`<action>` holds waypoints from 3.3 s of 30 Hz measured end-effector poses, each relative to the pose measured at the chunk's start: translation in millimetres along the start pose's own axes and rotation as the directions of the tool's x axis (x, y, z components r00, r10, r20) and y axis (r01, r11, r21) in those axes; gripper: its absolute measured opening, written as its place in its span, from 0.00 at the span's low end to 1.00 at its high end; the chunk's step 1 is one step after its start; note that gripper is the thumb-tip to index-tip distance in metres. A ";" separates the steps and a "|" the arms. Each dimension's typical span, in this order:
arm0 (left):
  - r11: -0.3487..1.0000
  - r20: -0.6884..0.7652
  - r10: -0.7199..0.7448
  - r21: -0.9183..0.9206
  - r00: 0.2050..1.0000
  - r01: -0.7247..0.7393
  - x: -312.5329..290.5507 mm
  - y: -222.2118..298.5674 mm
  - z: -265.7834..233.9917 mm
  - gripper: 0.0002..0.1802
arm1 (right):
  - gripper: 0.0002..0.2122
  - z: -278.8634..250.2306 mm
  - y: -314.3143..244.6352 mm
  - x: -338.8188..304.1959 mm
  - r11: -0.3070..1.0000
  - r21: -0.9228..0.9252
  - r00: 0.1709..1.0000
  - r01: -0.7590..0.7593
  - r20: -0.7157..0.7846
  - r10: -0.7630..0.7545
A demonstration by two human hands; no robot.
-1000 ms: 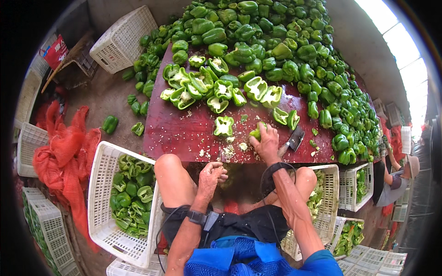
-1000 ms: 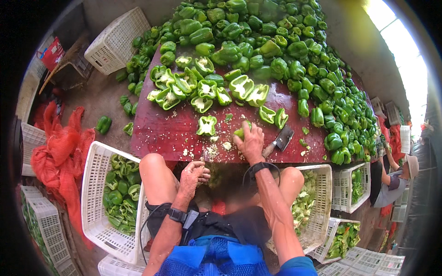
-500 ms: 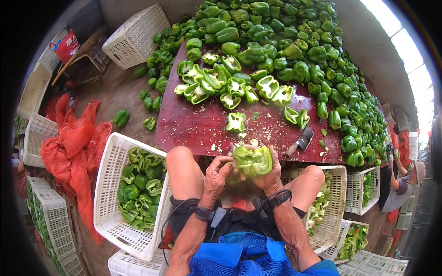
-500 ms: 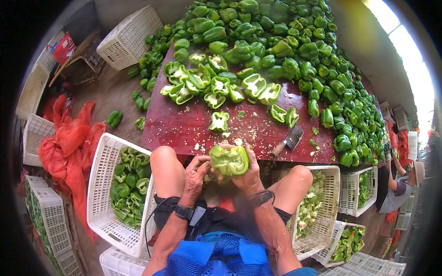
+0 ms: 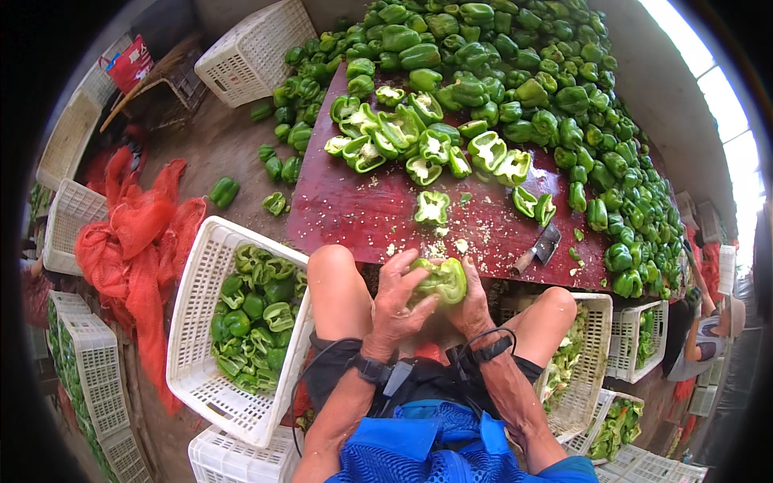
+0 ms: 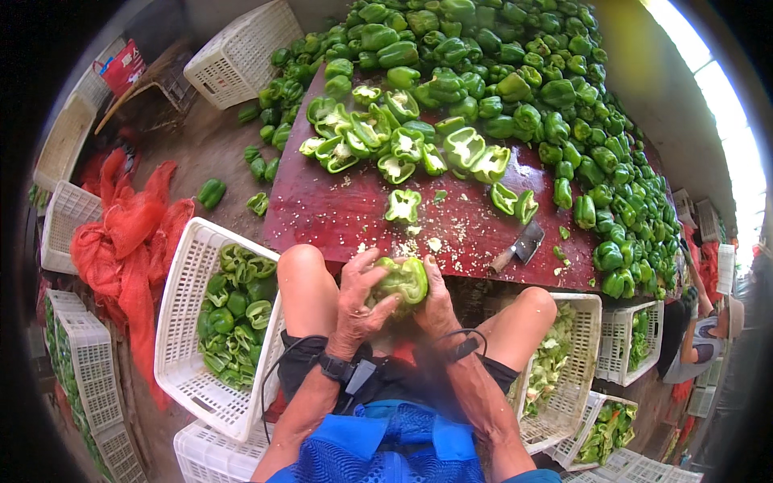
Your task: The person is using a cleaver to cut green peppers on a board and placing the chopped pieces into a white plastic basket.
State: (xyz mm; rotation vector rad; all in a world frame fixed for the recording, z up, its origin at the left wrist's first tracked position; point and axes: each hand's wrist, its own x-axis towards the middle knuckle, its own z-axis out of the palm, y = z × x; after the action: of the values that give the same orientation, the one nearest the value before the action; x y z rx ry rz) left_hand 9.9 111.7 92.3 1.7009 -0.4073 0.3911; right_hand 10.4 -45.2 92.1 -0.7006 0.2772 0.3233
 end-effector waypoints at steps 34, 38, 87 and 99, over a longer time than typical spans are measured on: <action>0.399 0.197 -0.793 -0.548 0.577 0.735 -26.9 -45.2 13.2 0.13 | 0.21 -29.1 -50.2 144.2 0.232 -0.972 0.931 0.039 -0.049 -0.362; 0.417 0.169 -0.793 -0.548 0.585 0.725 -24.8 -46.7 12.4 0.14 | 0.17 -17.9 -39.2 133.4 0.465 -0.885 0.932 0.028 -0.145 -0.333; 0.726 0.162 -0.633 -0.218 0.757 0.653 -27.2 -44.4 12.8 0.15 | 0.09 -48.8 51.2 26.3 -0.239 -0.934 0.909 0.265 0.325 -0.263; 0.110 0.390 -0.736 -0.738 0.554 0.666 -16.9 -42.4 12.4 0.13 | 0.11 -11.9 -21.2 -13.7 0.794 -0.596 0.991 0.118 0.019 -0.132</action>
State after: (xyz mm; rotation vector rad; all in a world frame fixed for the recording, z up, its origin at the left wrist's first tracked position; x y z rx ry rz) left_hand 15.6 106.9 45.6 0.6898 0.3298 -0.4633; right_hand 4.3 -71.0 100.6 -1.3467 0.1443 0.2747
